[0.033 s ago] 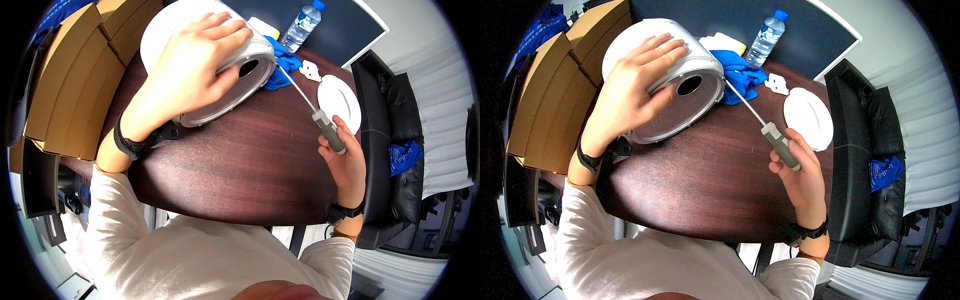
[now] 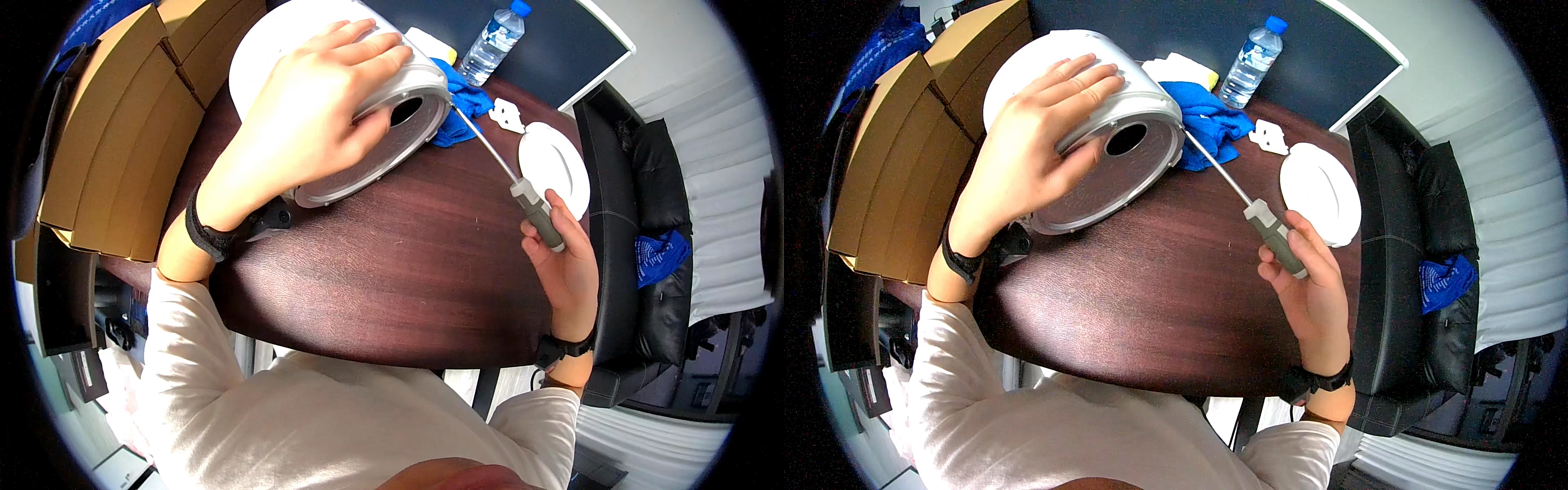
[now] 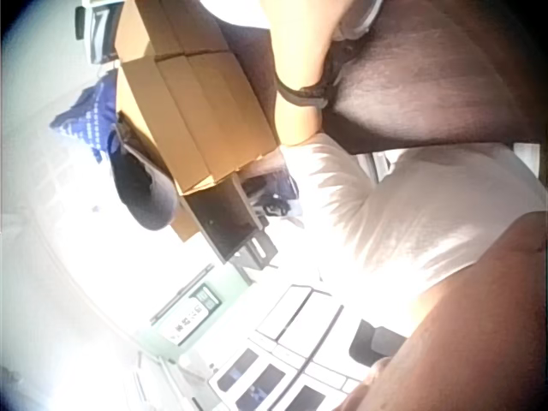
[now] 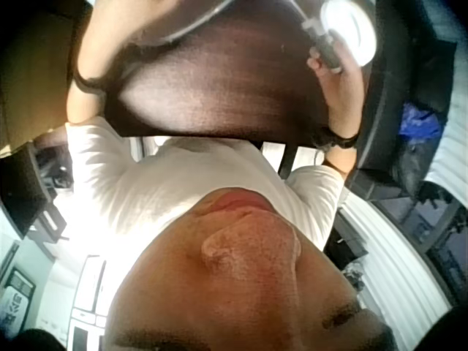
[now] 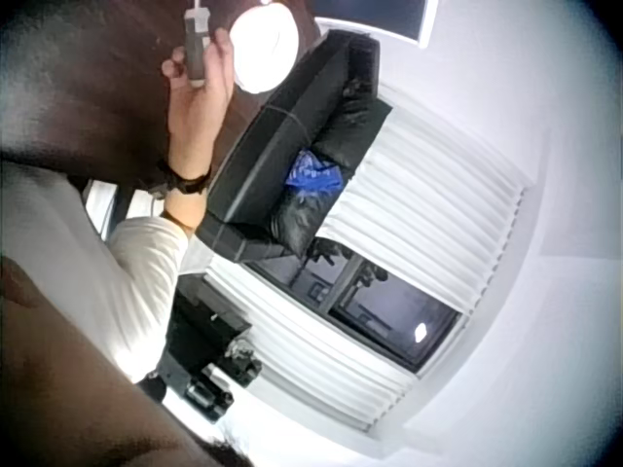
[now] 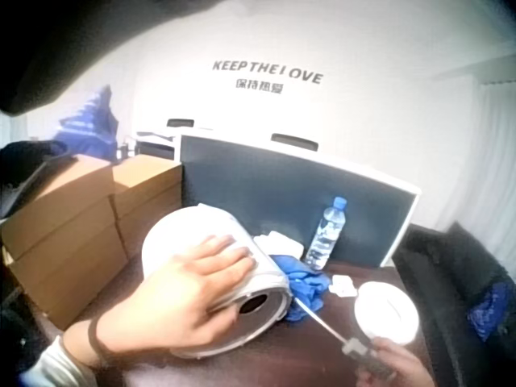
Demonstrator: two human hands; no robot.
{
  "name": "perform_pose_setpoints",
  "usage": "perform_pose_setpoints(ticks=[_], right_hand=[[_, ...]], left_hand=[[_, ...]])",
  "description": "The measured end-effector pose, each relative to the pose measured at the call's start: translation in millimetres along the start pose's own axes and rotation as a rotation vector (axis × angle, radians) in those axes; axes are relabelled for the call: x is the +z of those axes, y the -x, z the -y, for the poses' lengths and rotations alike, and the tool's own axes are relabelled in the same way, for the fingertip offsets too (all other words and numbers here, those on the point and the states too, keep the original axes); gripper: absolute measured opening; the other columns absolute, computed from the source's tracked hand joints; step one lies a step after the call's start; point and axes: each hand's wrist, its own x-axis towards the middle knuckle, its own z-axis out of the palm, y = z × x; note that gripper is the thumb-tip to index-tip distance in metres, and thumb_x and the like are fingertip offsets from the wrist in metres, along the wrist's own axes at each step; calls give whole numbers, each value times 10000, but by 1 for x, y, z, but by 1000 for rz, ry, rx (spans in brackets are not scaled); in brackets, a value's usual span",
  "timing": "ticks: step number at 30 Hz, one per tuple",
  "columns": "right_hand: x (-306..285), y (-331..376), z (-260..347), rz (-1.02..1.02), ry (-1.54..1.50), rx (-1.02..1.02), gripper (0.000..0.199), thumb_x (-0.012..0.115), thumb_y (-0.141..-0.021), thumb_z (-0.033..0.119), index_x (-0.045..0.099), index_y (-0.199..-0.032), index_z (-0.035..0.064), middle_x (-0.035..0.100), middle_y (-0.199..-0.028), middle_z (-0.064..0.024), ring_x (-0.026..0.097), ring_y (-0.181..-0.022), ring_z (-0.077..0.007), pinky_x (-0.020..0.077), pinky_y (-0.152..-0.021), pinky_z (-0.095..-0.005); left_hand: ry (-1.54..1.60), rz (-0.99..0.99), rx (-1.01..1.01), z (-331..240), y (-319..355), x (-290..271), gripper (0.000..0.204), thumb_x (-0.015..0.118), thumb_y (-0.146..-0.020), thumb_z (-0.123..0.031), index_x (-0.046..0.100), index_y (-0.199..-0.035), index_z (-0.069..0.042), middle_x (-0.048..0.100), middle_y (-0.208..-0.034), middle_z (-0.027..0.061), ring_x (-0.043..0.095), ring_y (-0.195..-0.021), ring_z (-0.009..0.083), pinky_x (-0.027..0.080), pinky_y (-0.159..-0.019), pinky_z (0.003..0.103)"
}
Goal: The person uses a screwdriver to remove screws from the base of a white cylindrical appliance. They rotate the appliance to access different screw locations and place removed screws on the table.
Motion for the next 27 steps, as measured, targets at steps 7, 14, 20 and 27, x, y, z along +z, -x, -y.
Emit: perform_pose_setpoints(ticks=[7, 14, 20, 27], right_hand=[[-6, -2, -12, 41, 79, -112, 376, 487, -993, 256, 464, -1254, -14, 580, -1007, -123, 594, -822, -156, 497, -693, -278], [-11, -12, -6, 65, 267, -159, 328, 461, -1004, 258, 485, -1195, -7, 588, -785, -86, 472, -435, -97, 376, -416, -202], [-10, -11, -11, -8, 568, -538, 315, 574, -928, 89, 457, -1211, 16, 559, -803, -55, 490, -513, -60, 381, -429, -191], [-17, -17, -20, 30, 373, -410, 299, 553, -941, 114, 455, -1204, 9, 544, -852, -48, 503, -569, -79, 399, -453, -212]], left_hand=[[-10, 0, -11, -1, -1, 1, 536, 665, -711, -93, 583, -1236, -22, 590, -1258, 184, 487, -1255, 387, 357, -1094, 464], [-19, -10, -8, 0, 0, 1, 533, 666, -718, -94, 581, -1239, -23, 589, -1260, 183, 485, -1259, 384, 355, -1096, 464], [-14, -3, -15, 0, 1, 1, 530, 663, -719, -92, 581, -1238, -21, 589, -1259, 185, 485, -1258, 386, 351, -1097, 468], [-13, -4, -11, -1, 0, 2, 533, 665, -719, -91, 579, -1240, -20, 591, -1256, 187, 488, -1254, 389, 351, -1097, 469]])
